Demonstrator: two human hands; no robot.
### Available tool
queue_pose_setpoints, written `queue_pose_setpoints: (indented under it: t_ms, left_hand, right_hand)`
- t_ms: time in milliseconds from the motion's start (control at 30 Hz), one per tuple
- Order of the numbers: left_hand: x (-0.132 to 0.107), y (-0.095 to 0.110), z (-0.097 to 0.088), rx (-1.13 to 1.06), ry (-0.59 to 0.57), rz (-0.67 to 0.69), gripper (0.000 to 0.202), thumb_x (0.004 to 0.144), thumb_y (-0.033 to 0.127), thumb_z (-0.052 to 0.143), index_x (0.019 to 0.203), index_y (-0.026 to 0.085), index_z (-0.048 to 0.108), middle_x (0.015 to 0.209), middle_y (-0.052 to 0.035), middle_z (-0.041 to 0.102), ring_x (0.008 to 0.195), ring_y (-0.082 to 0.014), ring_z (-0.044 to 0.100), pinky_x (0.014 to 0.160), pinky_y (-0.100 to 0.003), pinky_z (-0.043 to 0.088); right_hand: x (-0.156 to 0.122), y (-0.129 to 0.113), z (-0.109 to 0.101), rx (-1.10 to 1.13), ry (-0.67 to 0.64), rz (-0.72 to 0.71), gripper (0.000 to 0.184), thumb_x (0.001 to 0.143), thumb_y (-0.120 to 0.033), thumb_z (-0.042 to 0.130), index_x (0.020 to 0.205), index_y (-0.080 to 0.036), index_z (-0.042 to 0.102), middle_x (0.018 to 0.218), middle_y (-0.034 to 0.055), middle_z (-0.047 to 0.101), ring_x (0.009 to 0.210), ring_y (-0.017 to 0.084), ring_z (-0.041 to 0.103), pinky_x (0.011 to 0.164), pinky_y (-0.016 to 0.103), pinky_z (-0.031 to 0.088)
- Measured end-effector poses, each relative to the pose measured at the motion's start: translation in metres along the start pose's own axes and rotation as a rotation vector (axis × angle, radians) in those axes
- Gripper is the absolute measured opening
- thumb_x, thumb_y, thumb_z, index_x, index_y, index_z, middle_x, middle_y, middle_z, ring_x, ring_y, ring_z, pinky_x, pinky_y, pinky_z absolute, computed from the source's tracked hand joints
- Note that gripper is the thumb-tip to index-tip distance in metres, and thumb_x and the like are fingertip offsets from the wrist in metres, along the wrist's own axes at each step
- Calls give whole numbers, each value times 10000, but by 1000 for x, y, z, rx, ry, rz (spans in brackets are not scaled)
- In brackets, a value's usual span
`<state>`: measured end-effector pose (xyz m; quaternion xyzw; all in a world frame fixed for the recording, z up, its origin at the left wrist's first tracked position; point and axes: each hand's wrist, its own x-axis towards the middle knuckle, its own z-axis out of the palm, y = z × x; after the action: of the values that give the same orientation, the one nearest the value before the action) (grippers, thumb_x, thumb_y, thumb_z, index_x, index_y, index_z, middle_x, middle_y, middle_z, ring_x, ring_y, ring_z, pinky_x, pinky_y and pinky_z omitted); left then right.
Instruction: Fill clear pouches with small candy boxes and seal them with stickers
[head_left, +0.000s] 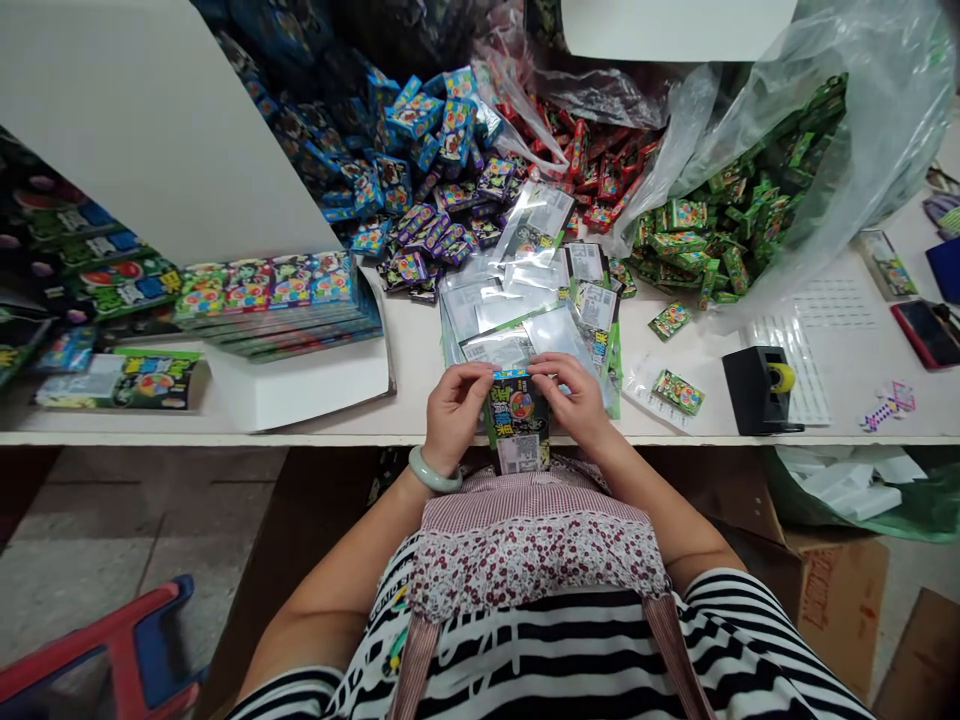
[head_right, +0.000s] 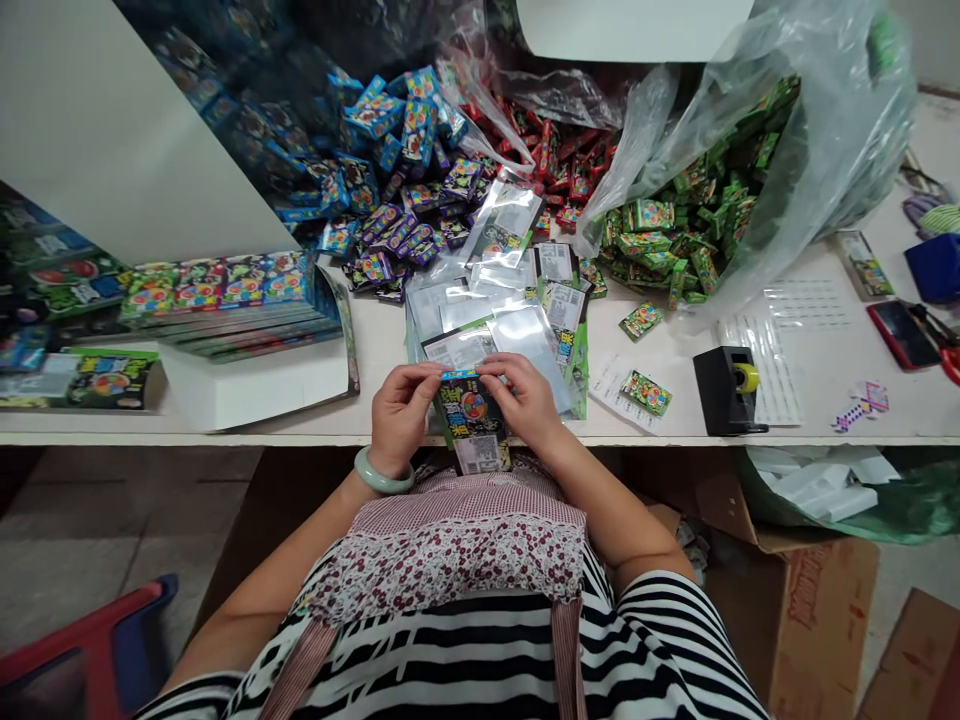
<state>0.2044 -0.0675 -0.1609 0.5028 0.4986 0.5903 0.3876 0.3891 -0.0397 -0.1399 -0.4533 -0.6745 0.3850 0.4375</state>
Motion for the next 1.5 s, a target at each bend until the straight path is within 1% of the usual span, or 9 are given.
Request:
queue_pose_setpoints:
  t_ms: [100,233,400,633,833,967,1233,1400,1500]
  left_hand:
    - [7,-2,2,-84,-31,-61,174,860,367,701,886,200,659,969,-50,752,934,-164,706,884,-343,561]
    - [14,-4,1,-161,-63,-136,291,818,355,739,1071,229,672,948,-39,759,884,-153,715,822,-320,580]
    - [17,4,-2,-55,-143,-57,131,796,323,750,834,204,710,886,-36,740,866,-146,696,843,-322,577]
    - [30,15,2,7,-120,-64,126,761,285,742,751,187,664,737,-5,679,678,-114,616,646,-266,543]
    - [30,13,-10,-12,-347,18,164,852,333,671,738,216,661,803,-36,704,781,-149,665,755,-338,574]
    - [29,13,-16,15,-420,36,214,907,392,609,793,220,666,873,-53,726,848,-166,685,816,-371,585]
    - [21,-6,-22,32,-433,42,166,830,383,715,854,223,677,881,-42,707,854,-163,678,799,-337,582]
    - [20,-5,-21,118,-355,40,251,841,406,697,997,211,668,947,-48,698,883,-170,669,807,-322,573]
    - [23,-4,-19,191,-409,67,187,855,373,686,975,229,689,935,-30,700,888,-177,664,819,-329,564]
  right_hand:
    - [10,7,-9,95,-57,87,169,858,-359,626,945,-226,682,984,58,704,949,181,666,851,375,560]
    - [19,12,-18,216,-142,213,336,781,-412,706,1056,-244,611,887,11,670,754,135,628,649,290,551]
    - [23,0,-24,59,-240,68,229,778,-413,723,770,-220,601,909,23,651,842,145,612,617,269,511]
    - [39,-12,-19,132,-332,302,227,777,-386,716,788,-205,579,728,-26,614,597,98,559,584,287,488]
    - [32,-16,-23,121,-352,239,242,783,-407,707,749,-200,587,780,-3,640,662,108,589,603,282,497]
    - [27,-17,-22,129,-319,221,242,812,-415,682,754,-205,577,792,-10,619,631,96,569,596,285,505]
    - [10,-6,-25,-105,-343,-70,77,878,-321,628,893,-247,641,1009,45,663,957,184,622,766,352,533]
    - [2,4,-11,-71,-220,-56,81,902,-313,590,925,-237,606,1039,67,653,997,191,619,755,338,551]
    - [1,0,-1,-85,-176,12,65,913,-307,578,898,-245,592,1039,47,661,1052,172,618,889,341,558]
